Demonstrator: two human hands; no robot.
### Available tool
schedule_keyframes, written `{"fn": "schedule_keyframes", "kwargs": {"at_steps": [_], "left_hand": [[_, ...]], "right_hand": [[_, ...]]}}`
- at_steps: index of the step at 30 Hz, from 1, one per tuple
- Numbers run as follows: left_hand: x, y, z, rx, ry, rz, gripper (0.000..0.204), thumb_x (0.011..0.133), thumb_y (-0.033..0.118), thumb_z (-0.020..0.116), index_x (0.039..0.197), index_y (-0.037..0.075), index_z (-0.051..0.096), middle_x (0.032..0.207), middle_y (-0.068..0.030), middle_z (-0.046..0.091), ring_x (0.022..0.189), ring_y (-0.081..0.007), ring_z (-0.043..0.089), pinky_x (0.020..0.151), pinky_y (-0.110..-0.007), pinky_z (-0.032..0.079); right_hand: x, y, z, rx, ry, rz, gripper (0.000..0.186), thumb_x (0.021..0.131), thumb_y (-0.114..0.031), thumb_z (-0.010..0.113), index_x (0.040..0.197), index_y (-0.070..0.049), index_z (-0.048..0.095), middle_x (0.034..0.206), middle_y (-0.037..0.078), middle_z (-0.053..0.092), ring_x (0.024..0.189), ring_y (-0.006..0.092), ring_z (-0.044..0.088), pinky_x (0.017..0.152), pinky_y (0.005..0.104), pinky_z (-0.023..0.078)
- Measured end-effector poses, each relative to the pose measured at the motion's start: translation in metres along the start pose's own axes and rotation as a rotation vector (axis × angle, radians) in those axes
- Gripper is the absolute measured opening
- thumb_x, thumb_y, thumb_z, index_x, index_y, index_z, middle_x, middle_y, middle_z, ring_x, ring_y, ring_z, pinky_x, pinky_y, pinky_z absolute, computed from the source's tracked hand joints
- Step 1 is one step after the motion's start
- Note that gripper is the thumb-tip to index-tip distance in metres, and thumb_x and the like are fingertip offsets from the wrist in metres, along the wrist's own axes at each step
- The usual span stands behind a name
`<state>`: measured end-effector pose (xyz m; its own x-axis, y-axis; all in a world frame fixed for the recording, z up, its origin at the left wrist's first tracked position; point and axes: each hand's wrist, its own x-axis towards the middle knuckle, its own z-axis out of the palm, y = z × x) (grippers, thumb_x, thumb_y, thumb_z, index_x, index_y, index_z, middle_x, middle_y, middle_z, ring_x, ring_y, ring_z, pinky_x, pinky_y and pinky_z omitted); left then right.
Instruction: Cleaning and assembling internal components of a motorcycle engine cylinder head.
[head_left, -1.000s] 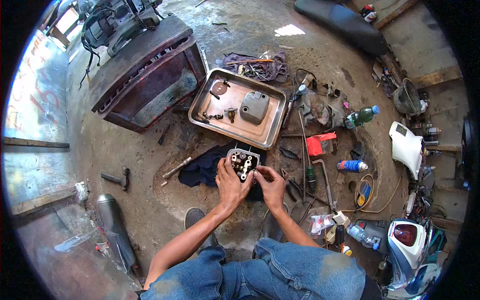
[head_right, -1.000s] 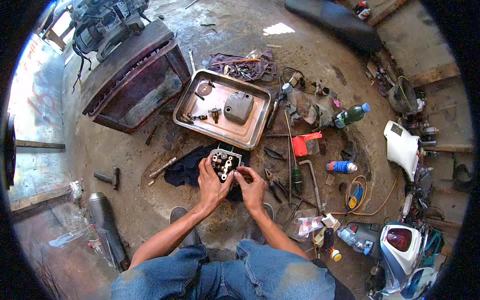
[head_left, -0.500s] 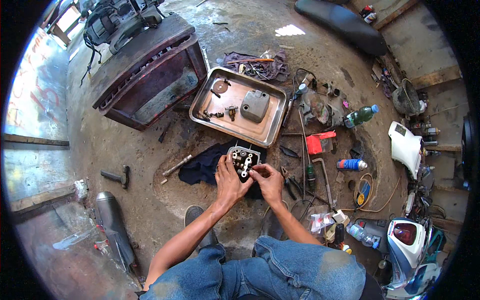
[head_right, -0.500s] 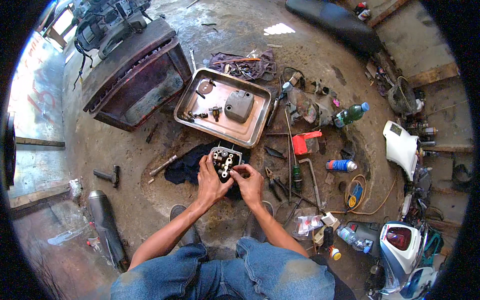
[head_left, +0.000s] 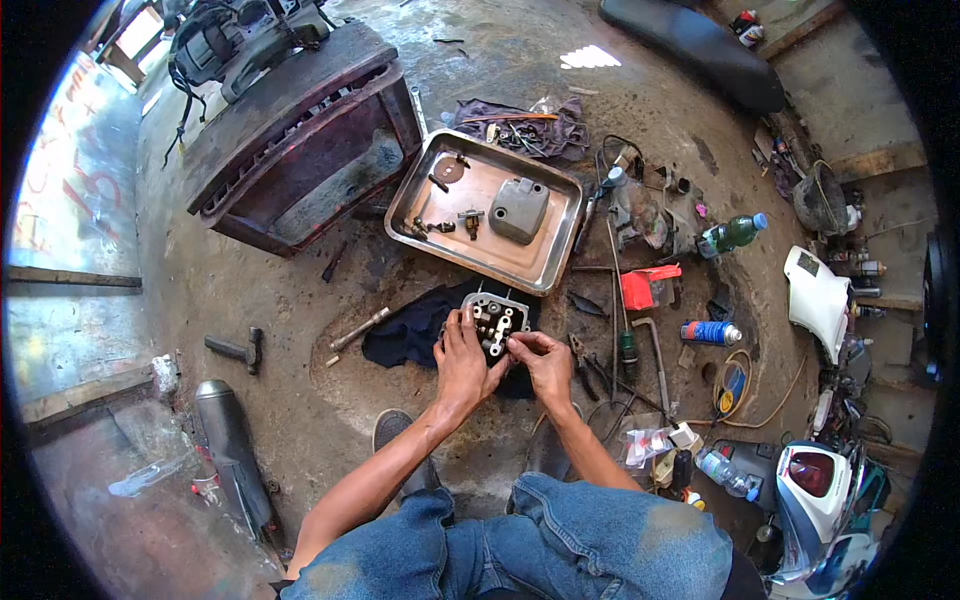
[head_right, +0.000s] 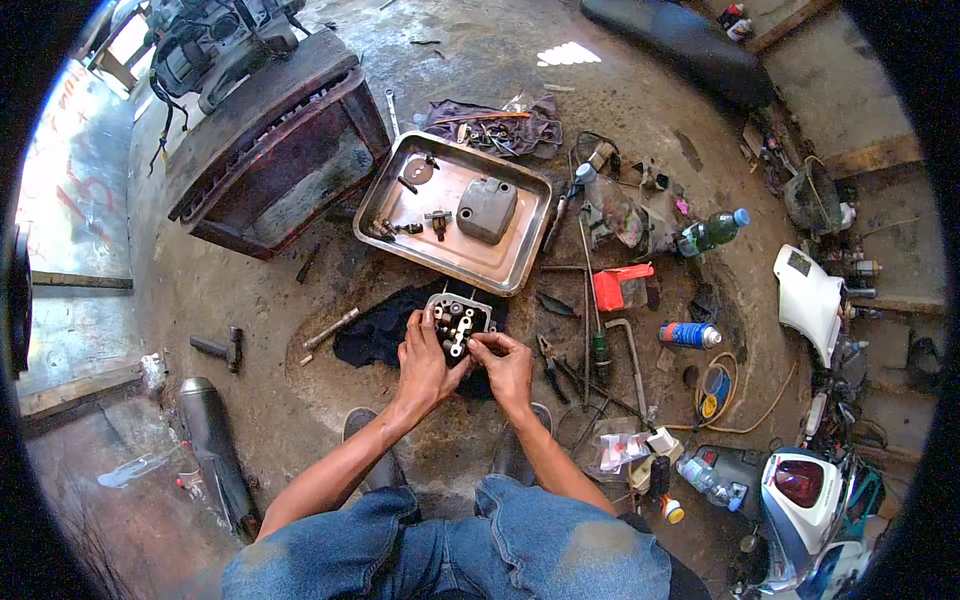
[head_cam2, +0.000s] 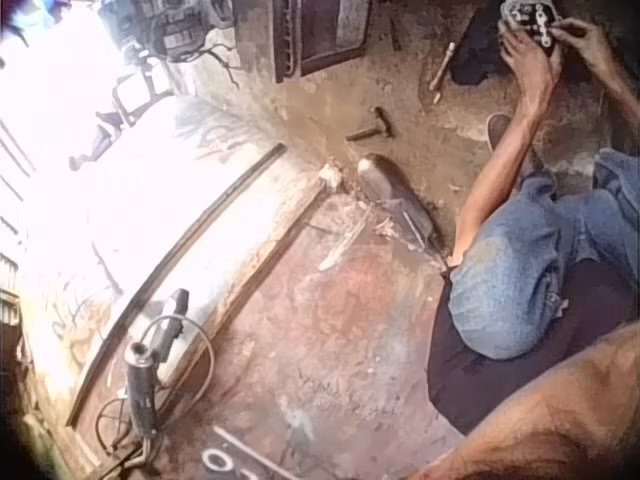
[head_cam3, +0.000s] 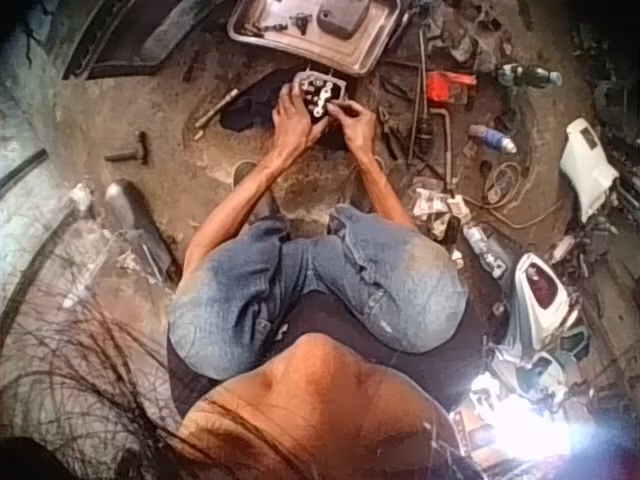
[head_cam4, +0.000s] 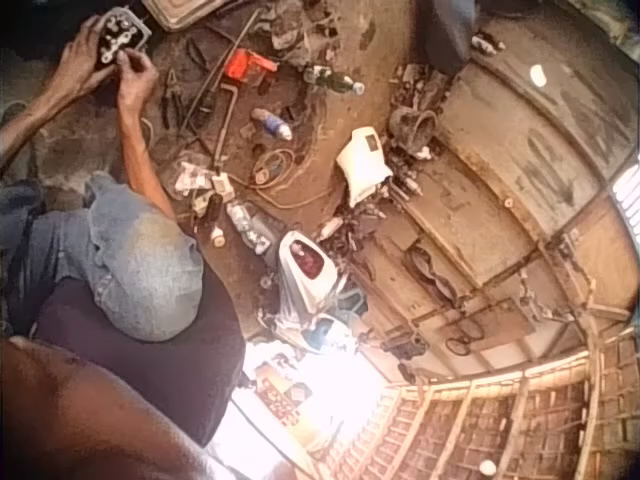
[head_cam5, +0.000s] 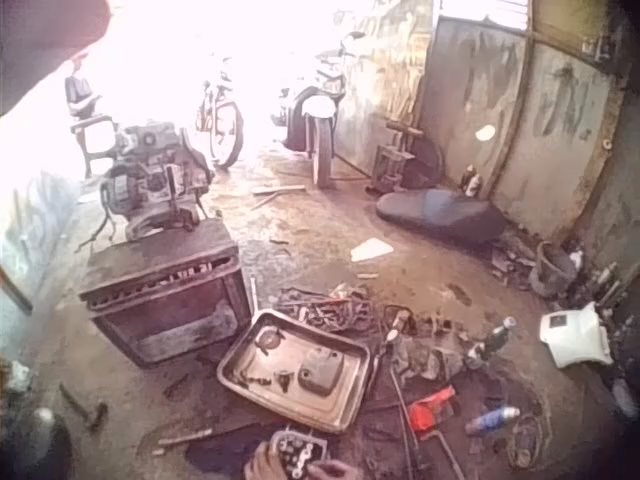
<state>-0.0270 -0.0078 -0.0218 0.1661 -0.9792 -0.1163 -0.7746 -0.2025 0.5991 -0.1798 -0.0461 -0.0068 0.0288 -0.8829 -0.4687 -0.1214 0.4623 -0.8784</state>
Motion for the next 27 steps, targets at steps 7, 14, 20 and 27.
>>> {"fn": "schedule_keyframes", "kwargs": {"at_steps": [7,14,20,27], "left_hand": [[-0.002,-0.002,0.0,0.019,-0.007,0.015,0.117,0.08,0.046,0.087,0.161,-0.005,0.019,0.155,-0.0302,0.034,0.138,-0.0479,0.045,0.104,-0.064,0.041],[-0.001,0.0,0.001,0.001,-0.033,-0.007,0.116,0.08,0.046,0.087,0.161,-0.004,0.02,0.156,-0.0309,0.033,0.14,-0.0483,0.044,0.105,-0.065,0.04],[0.0,0.0,-0.001,-0.002,-0.027,-0.001,0.117,0.08,0.047,0.087,0.161,-0.004,0.02,0.156,-0.0306,0.033,0.141,-0.0483,0.043,0.105,-0.066,0.039],[-0.003,-0.002,0.0,0.015,-0.02,0.004,0.115,0.081,0.048,0.086,0.161,-0.004,0.02,0.156,-0.031,0.033,0.141,-0.0482,0.043,0.105,-0.067,0.039]], "right_hand": [[0.0,-0.006,0.003,-0.12,0.008,-0.014,0.018,0.092,-0.011,0.082,0.104,0.003,0.078,0.088,0.006,0.078,0.077,0.0107,0.069,0.073,0.027,0.056],[0.002,0.004,0.002,0.016,0.01,-0.018,0.018,0.092,-0.011,0.082,0.104,0.002,0.077,0.09,0.005,0.077,0.078,0.0109,0.069,0.073,0.0273,0.057],[0.001,0.01,0.005,-0.003,0.038,-0.017,0.018,0.094,-0.014,0.081,0.102,0.002,0.078,0.088,0.005,0.077,0.077,0.0104,0.069,0.073,0.0274,0.056],[-0.009,0.008,0.016,-0.196,0.181,-0.074,0.023,0.095,-0.02,0.081,0.103,0.001,0.079,0.085,0.005,0.077,0.074,0.0104,0.069,0.07,0.0281,0.055]]}}
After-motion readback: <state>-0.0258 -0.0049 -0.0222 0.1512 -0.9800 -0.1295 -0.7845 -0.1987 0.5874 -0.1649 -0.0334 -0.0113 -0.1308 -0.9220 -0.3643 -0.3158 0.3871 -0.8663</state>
